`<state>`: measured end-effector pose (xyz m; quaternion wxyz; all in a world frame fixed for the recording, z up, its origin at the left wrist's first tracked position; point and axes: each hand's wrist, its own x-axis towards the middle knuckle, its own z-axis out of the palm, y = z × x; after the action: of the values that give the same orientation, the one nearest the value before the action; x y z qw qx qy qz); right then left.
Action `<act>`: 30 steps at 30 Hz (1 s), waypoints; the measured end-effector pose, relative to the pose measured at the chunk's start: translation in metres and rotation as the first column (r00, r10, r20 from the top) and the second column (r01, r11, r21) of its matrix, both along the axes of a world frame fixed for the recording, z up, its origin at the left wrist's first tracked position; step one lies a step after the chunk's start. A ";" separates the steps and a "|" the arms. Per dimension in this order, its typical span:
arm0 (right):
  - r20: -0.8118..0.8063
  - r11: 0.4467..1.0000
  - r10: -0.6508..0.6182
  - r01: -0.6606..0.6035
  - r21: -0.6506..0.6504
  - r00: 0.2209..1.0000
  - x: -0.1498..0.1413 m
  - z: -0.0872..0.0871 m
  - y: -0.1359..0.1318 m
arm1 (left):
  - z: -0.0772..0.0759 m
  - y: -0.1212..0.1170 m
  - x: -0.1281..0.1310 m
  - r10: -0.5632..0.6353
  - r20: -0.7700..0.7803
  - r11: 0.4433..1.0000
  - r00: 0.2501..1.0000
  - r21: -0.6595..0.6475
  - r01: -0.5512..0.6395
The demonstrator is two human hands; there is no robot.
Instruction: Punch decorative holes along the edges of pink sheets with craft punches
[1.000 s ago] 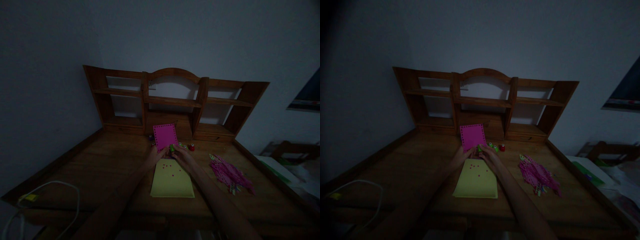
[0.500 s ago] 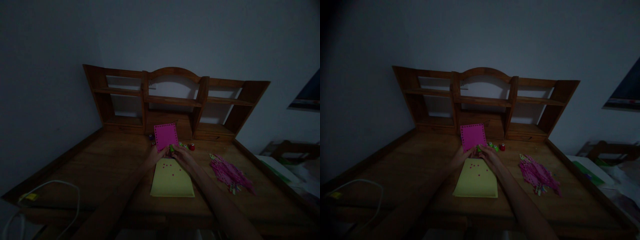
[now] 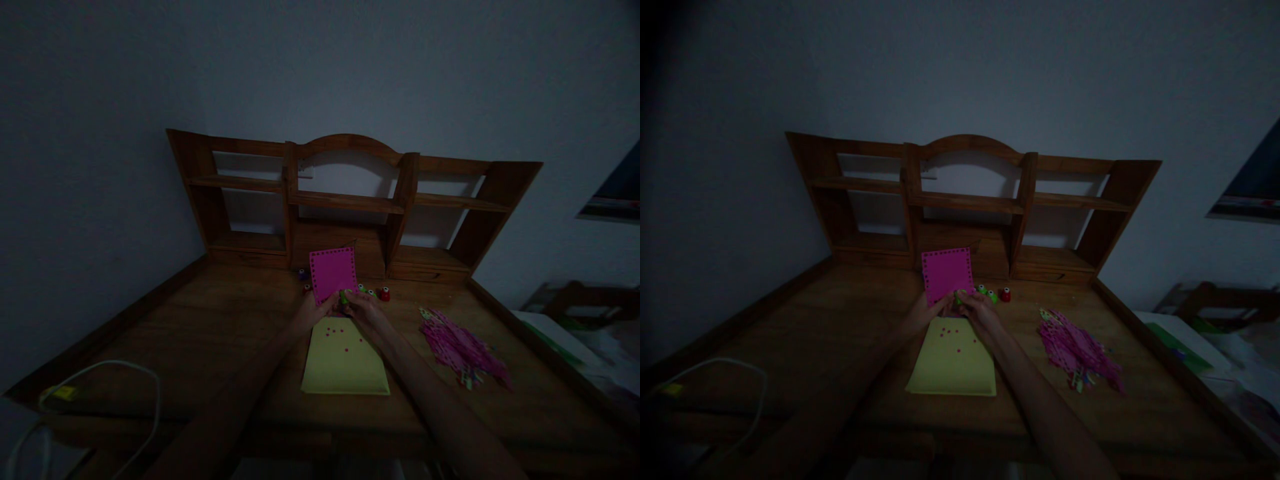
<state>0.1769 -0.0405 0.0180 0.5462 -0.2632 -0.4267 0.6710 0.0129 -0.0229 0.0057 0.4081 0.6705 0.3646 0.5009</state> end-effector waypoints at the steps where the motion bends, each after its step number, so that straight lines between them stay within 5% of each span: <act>1: 0.007 1.000 -0.007 0.008 -0.007 1.000 0.000 0.000 0.000 | 0.000 0.000 0.000 -0.002 -0.001 1.000 1.000 0.000 0.002; 30: 0.111 0.994 -0.109 0.112 -0.013 0.988 0.005 -0.012 0.012 | 0.014 -0.014 0.003 -0.135 -0.010 0.991 0.991 0.022 0.135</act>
<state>0.1818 -0.0283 0.0062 0.5556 -0.3284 -0.4344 0.6283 0.0163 -0.0366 0.0197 0.4318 0.7003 0.3147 0.4733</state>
